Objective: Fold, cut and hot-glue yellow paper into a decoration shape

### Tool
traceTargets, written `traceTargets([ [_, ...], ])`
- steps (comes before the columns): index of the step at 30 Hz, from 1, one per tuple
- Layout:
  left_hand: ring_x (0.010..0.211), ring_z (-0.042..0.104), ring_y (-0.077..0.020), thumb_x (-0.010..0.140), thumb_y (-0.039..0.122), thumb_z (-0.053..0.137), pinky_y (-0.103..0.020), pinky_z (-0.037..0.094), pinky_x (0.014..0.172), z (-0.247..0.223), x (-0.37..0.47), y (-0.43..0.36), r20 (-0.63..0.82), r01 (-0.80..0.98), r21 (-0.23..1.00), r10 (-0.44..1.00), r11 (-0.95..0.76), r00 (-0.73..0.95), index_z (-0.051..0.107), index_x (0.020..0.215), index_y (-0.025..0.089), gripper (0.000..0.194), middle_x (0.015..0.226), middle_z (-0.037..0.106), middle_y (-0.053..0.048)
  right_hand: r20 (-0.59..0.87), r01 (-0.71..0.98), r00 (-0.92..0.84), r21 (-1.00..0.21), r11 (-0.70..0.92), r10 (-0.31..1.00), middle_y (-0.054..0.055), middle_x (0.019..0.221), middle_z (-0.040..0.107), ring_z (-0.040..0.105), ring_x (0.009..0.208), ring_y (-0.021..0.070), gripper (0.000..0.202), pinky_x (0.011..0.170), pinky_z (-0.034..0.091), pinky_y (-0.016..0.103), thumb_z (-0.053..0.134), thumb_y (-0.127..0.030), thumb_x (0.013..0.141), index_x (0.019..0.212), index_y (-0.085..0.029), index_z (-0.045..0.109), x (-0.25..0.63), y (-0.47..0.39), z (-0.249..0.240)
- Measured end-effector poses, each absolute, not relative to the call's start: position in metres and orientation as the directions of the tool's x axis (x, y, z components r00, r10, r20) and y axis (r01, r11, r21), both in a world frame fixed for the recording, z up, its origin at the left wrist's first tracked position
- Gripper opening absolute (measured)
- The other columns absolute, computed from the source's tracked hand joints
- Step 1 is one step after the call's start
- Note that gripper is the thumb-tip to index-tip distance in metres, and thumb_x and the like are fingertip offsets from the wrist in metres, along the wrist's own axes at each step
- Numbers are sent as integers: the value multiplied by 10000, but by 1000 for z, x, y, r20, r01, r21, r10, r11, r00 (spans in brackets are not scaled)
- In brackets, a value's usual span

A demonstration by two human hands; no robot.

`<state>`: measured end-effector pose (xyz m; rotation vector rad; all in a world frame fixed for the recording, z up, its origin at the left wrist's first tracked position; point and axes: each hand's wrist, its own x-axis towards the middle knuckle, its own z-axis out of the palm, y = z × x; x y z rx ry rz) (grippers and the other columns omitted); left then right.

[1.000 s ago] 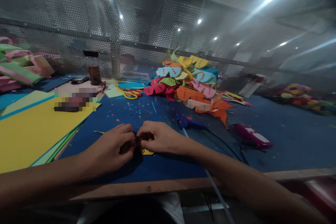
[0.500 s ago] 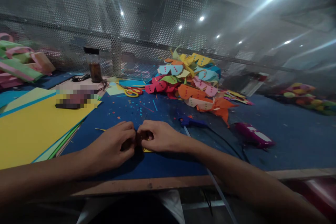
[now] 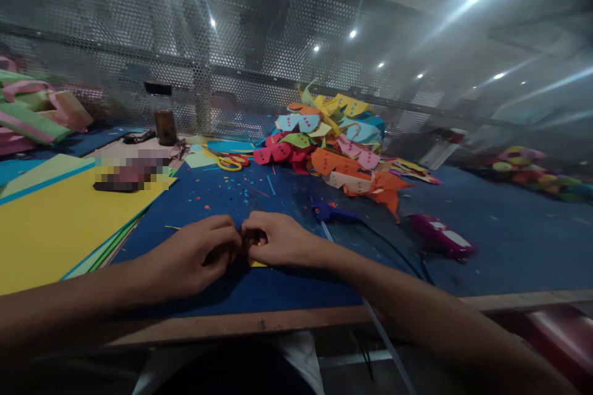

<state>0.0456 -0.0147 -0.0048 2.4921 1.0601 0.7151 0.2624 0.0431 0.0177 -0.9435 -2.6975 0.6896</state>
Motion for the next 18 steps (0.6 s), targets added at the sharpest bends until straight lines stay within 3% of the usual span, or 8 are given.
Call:
traceTargets([
  [9,799,663,-139,979,97,502,-228,486,723,-12,35,-7,405,519,366,635,-772,658,656,897,209,208,922,676,-18,47,533,-775,-487,692,630,-39,791,538,497,729,122,56,657,331,229,687,-155,837,878,-192,692,263,44,14],
  [18,819,691,-125,978,75,532,-199,501,740,-9,35,-7,425,483,386,616,-786,663,678,890,206,214,926,693,-13,24,569,-743,-502,651,669,-15,844,632,554,760,135,143,677,364,237,686,-139,831,953,-191,740,262,42,16],
])
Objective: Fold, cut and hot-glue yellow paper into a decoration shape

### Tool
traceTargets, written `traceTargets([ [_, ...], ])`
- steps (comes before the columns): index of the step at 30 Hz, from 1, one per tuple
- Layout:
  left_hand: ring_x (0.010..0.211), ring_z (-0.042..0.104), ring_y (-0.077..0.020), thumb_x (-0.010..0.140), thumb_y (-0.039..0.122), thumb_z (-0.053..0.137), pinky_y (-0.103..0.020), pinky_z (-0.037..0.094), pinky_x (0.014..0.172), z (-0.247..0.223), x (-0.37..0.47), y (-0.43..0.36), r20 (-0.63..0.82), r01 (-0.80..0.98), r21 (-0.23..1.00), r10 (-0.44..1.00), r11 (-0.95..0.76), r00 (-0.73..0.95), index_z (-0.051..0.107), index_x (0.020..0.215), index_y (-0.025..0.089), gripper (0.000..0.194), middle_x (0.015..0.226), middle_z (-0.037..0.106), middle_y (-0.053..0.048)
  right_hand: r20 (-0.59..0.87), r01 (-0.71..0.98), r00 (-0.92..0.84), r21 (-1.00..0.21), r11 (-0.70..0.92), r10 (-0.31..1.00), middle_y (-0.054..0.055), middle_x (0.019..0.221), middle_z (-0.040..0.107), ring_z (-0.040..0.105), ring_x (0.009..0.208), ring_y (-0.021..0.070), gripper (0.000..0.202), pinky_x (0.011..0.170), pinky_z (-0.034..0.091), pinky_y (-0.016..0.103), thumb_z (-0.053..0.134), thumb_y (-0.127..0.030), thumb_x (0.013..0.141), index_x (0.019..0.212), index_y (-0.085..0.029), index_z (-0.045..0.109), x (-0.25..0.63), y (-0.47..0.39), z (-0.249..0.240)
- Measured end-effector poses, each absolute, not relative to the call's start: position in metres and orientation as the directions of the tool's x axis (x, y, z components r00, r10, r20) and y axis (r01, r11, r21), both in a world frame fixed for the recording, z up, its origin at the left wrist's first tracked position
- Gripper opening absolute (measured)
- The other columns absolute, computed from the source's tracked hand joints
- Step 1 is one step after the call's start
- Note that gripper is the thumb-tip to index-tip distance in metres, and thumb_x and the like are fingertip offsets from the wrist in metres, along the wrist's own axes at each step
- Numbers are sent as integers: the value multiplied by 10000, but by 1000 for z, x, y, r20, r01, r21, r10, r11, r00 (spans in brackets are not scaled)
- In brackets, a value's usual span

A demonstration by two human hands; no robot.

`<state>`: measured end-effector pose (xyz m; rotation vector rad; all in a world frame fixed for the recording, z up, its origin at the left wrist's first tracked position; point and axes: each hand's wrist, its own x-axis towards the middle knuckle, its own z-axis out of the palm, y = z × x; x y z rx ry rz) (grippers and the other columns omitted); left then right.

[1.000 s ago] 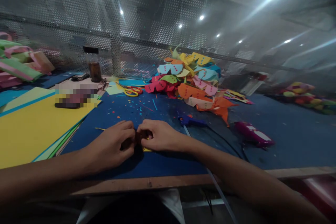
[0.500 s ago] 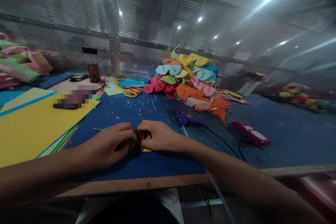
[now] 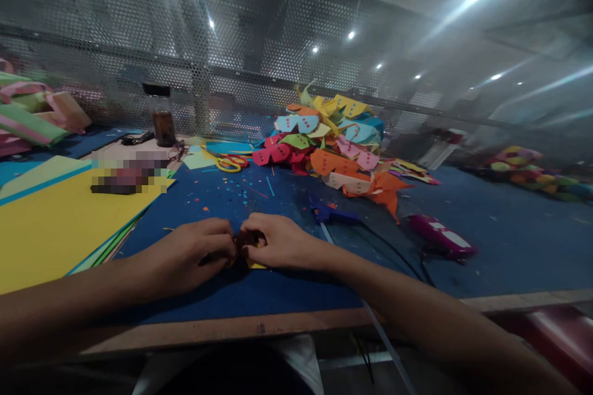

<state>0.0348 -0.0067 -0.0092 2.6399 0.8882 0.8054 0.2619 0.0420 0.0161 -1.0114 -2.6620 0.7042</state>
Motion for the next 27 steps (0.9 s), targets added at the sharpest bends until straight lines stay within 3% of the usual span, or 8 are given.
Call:
traceTargets([
  [27,843,692,-134,980,88,536,-211,501,754,-13,34,-4,428,461,391,601,-797,675,694,900,212,216,941,701,-22,27,590,-716,-510,626,697,-17,833,659,587,756,135,156,678,384,237,699,-144,803,948,-184,743,260,44,12],
])
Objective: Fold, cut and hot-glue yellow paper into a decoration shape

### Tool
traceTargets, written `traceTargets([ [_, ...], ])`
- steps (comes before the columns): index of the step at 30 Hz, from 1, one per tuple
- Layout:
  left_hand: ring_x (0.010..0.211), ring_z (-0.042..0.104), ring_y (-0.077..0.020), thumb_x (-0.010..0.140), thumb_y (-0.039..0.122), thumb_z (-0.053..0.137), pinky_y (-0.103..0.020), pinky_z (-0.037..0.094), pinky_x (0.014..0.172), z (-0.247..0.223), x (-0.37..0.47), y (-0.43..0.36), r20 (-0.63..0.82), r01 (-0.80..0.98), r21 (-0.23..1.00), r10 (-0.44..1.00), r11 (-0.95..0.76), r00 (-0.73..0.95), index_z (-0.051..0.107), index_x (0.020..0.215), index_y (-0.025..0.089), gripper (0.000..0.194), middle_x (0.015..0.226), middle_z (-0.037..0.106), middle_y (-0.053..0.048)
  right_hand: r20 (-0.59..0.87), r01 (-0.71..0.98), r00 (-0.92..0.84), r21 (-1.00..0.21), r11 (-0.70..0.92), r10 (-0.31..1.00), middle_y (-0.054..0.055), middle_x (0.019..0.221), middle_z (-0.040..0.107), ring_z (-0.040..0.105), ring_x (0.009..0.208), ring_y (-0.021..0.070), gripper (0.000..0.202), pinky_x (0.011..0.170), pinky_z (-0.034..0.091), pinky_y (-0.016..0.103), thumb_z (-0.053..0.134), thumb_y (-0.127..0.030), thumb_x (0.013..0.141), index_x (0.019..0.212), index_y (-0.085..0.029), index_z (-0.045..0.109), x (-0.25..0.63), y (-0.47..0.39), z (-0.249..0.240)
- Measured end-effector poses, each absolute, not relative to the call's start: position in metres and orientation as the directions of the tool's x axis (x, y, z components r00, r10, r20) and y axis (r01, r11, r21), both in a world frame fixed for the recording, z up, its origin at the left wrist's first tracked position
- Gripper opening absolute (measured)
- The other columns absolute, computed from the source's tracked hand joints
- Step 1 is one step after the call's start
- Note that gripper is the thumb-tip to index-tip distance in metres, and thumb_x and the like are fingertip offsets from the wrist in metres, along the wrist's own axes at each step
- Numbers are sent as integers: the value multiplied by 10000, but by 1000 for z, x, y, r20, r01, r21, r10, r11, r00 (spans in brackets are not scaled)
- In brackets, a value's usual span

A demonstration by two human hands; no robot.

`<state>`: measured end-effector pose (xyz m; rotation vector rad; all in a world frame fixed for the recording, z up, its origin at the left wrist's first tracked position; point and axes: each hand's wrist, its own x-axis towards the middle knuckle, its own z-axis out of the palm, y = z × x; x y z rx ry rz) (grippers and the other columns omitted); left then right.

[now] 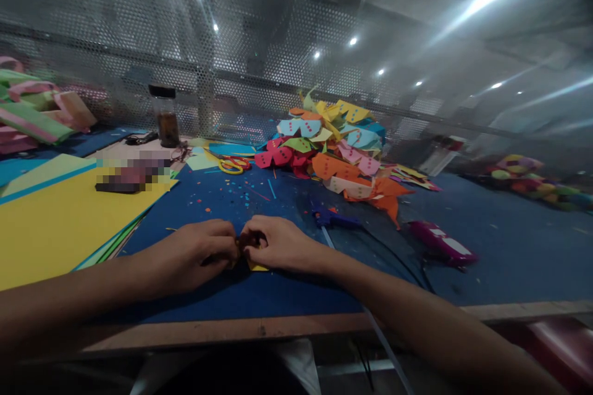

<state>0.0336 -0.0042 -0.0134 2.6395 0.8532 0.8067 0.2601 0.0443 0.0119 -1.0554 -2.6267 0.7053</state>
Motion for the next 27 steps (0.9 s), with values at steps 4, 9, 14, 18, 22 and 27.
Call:
traceTargets([
  [4,839,692,-138,975,88,539,-215,499,743,-13,33,-3,425,460,381,594,-802,684,695,899,212,213,943,703,-23,20,595,-714,-508,622,700,-19,830,662,588,750,133,157,672,381,234,706,-150,802,950,-186,745,260,44,13],
  [9,833,691,-138,968,74,531,-213,497,733,-10,34,-4,426,461,367,587,-808,689,690,881,208,225,932,701,-22,36,595,-714,-496,633,699,-13,843,668,587,754,133,154,683,388,236,698,-167,820,962,-192,751,260,44,11],
  [14,839,692,-148,969,75,528,-227,503,735,-9,34,-5,409,473,361,592,-804,694,692,887,207,226,942,703,-28,30,599,-712,-496,629,701,-3,857,674,590,761,141,151,680,388,244,708,-190,818,964,-190,748,260,42,12],
  [18,838,691,-153,966,75,526,-236,500,734,-10,33,-5,401,471,361,590,-805,700,691,888,205,224,944,701,-32,18,615,-702,-490,618,712,-2,857,675,591,762,143,152,682,388,246,706,-184,812,958,-191,748,259,41,13],
  [22,842,684,-151,971,77,525,-235,492,737,-11,34,-4,407,462,368,586,-807,700,693,895,207,226,938,697,-30,18,611,-707,-488,623,707,-6,856,670,587,763,140,157,684,385,245,703,-174,805,955,-190,747,259,43,13],
  [27,843,678,-143,956,57,537,-223,488,747,-13,33,-3,396,470,370,594,-801,700,687,883,211,226,949,690,-22,21,605,-707,-497,621,707,-18,835,653,581,748,133,135,676,378,242,703,-184,813,942,-187,742,260,43,13],
])
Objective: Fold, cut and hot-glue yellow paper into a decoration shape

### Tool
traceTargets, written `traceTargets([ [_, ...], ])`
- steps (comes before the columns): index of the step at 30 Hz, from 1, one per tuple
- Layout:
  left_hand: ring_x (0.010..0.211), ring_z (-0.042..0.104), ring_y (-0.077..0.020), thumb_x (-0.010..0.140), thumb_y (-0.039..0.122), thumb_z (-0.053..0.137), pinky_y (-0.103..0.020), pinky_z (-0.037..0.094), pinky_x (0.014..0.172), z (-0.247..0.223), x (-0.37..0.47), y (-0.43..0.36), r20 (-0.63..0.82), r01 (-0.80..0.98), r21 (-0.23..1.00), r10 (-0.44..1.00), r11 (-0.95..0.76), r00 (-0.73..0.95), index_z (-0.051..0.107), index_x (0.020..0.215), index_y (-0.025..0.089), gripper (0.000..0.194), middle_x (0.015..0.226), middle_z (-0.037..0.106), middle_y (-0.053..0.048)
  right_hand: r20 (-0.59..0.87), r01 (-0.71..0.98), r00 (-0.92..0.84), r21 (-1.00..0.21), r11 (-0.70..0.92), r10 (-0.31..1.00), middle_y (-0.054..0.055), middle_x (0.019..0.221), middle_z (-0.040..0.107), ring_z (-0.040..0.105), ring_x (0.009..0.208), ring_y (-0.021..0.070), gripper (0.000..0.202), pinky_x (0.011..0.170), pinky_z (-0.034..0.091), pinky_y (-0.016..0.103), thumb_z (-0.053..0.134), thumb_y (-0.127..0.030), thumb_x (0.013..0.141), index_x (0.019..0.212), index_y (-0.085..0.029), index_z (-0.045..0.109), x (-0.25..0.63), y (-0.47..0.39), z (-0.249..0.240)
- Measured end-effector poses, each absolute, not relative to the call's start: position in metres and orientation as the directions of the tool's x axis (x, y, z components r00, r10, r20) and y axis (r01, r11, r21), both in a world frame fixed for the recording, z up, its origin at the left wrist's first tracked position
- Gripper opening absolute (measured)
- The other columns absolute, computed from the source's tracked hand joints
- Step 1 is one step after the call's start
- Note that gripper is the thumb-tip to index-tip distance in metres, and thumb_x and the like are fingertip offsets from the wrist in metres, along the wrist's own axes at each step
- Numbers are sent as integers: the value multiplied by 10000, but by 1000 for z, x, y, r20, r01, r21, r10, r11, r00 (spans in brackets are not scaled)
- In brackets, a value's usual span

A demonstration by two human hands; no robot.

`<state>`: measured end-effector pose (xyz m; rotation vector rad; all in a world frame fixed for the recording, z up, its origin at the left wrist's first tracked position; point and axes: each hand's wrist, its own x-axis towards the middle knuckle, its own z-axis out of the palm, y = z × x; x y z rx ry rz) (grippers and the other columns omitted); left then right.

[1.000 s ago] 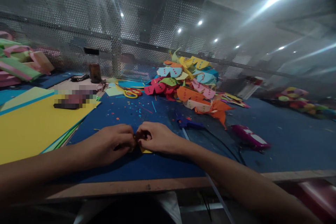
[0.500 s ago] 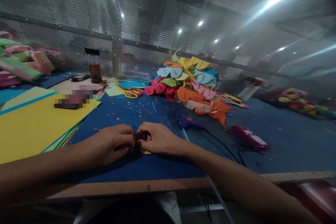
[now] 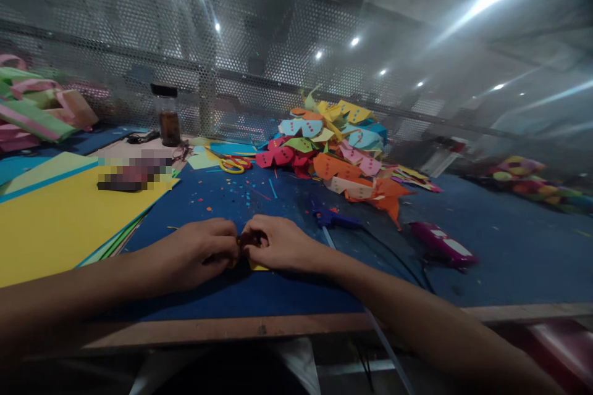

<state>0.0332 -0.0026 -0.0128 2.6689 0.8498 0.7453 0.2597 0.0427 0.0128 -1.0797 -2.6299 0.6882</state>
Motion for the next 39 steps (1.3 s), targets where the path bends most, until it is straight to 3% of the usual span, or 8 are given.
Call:
traceTargets([
  [24,869,679,-158,915,17,514,-241,506,774,-9,32,-4,389,460,350,574,-816,721,688,893,209,260,953,700,-30,45,615,-695,-481,625,718,-8,863,676,599,764,144,142,673,371,248,719,-243,802,937,-202,729,258,41,9],
  [33,891,707,-169,948,20,499,-265,528,798,-8,32,-7,425,443,225,497,-868,757,707,952,215,285,996,734,-40,58,607,-704,-469,641,708,-15,862,671,584,757,140,135,671,364,248,722,-227,789,921,-204,705,258,38,12],
  [39,893,709,-196,981,45,465,-303,548,796,-6,31,-11,369,460,141,478,-876,797,692,968,200,275,1000,729,-68,37,607,-706,-483,631,707,-18,862,673,594,758,141,166,657,361,250,724,-218,764,929,-208,707,257,38,12],
])
